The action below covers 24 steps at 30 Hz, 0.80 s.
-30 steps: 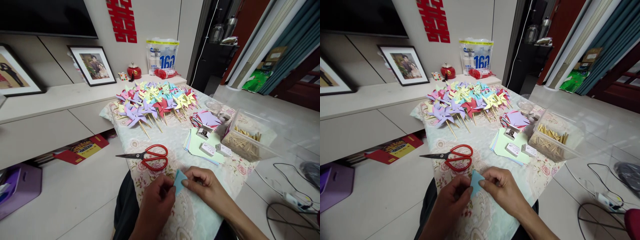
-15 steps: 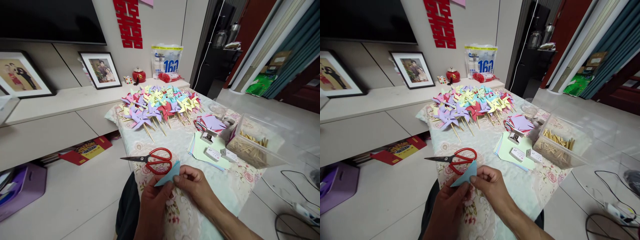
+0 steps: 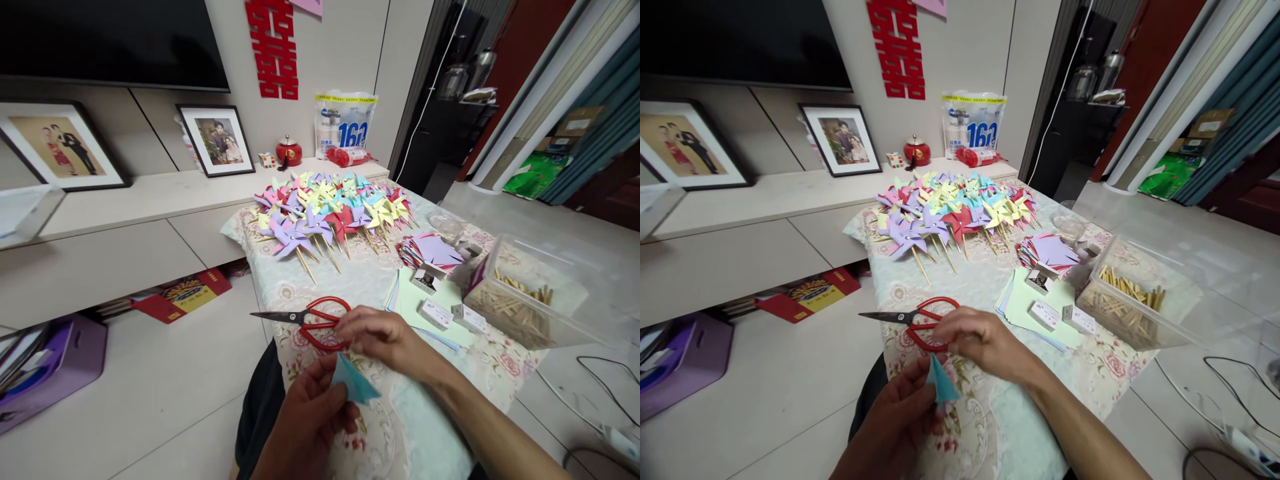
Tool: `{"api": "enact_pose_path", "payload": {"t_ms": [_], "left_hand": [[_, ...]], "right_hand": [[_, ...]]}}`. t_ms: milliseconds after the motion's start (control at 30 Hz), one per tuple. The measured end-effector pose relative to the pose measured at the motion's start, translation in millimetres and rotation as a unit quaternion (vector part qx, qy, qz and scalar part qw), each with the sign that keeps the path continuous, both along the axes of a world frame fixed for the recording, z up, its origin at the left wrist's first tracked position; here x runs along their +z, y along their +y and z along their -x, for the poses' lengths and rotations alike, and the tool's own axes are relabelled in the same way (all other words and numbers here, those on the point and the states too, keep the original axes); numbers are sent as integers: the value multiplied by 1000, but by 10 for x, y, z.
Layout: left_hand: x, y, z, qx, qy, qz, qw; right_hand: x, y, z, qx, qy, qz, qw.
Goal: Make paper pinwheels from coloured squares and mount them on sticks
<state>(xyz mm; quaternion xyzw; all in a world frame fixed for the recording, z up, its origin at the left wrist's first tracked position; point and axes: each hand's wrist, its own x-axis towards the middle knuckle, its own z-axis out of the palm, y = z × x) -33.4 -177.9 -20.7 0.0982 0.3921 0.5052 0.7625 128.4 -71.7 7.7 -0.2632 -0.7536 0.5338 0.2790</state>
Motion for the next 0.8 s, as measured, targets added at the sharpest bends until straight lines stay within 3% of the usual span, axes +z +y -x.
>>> {"api": "enact_pose_path", "payload": {"t_ms": [100, 200, 333, 433, 567, 700, 800], "left_hand": [[29, 18, -1, 25, 41, -7, 999], [69, 43, -2, 29, 62, -31, 997], [84, 84, 17, 1, 66, -77, 995], [72, 123, 54, 4, 61, -77, 995], [62, 191, 116, 1, 57, -87, 995], [71, 323, 125, 5, 57, -98, 994], [79, 471, 66, 21, 47, -116, 992]], "right_hand": [[-132, 152, 189, -66, -76, -119, 988], [-212, 198, 387, -45, -201, -223, 953], [-148, 90, 459, -13, -329, -266, 906], [-25, -38, 320, -8, -355, -259, 898], [68, -208, -54, -79, -352, -171, 917], [-37, -455, -551, -207, -207, 10, 956], [-193, -745, -903, -309, -58, 170, 934]]}}
